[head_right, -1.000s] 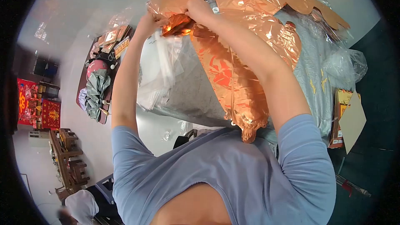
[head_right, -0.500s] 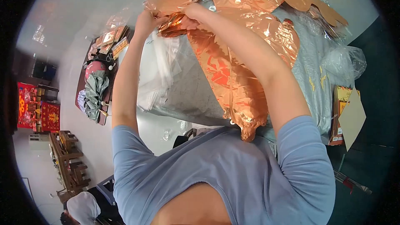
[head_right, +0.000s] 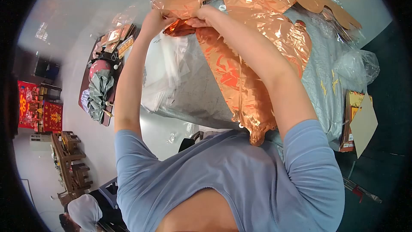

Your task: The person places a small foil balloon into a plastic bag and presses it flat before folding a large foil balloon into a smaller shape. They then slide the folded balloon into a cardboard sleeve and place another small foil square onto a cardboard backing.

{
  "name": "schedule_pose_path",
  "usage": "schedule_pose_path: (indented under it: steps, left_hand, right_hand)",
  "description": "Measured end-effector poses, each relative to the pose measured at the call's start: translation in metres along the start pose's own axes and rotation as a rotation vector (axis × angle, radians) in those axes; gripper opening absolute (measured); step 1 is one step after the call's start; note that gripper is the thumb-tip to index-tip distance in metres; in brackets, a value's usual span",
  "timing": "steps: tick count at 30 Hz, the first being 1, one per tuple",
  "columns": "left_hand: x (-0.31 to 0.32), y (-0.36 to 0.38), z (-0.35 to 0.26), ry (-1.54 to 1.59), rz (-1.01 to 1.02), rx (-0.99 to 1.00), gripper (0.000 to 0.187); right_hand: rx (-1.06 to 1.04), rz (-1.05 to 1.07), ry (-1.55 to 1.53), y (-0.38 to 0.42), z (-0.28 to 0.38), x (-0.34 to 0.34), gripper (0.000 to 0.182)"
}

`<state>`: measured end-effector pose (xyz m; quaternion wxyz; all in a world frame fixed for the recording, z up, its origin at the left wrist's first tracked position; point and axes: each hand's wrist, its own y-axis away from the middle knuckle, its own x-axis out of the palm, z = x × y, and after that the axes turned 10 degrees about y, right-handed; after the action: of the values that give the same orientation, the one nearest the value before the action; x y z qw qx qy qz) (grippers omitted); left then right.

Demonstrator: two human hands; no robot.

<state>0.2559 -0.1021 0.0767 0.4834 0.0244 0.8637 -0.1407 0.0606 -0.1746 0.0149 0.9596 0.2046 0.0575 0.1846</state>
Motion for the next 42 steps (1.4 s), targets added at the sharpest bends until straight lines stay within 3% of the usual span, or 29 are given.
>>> schedule_pose_path:
  steps: [2, 4, 10, 17, 22, 31, 34, 42]
  left_hand:
    - [0.003, -0.002, -0.002, -0.046, -0.001, -0.013, 0.015]
    - [0.008, -0.001, -0.002, -0.07, -0.159, 0.08, 0.013]
    - [0.005, 0.005, 0.001, -0.137, -0.174, 0.177, 0.013]
    - [0.004, 0.032, -0.019, -0.206, -0.115, 0.119, 0.013]
    - [0.012, 0.029, -0.012, -0.208, -0.203, 0.158, 0.021]
    - [0.01, 0.013, -0.012, -0.115, -0.226, -0.027, 0.026]
    - [0.014, 0.009, -0.009, -0.096, -0.231, -0.003, 0.026]
    - [0.01, 0.007, -0.014, -0.051, -0.161, -0.031, 0.024]
  right_hand:
    - [-0.008, -0.015, -0.003, -0.001, -0.001, 0.001, 0.017]
    - [-0.016, -0.03, -0.006, -0.004, -0.002, 0.0, 0.017]
    - [0.039, -0.012, -0.029, -0.01, 0.0, -0.005, 0.018]
    - [0.023, -0.002, -0.043, -0.008, -0.001, -0.006, 0.019]
    - [0.026, -0.016, -0.057, -0.01, -0.002, -0.004, 0.022]
    - [-0.005, 0.082, -0.038, 0.046, 0.0, -0.004, 0.042]
    - [-0.182, 0.121, 0.174, 0.055, -0.001, 0.002, 0.055]
    - [-0.157, -0.003, 0.002, 0.026, -0.008, 0.02, 0.025]
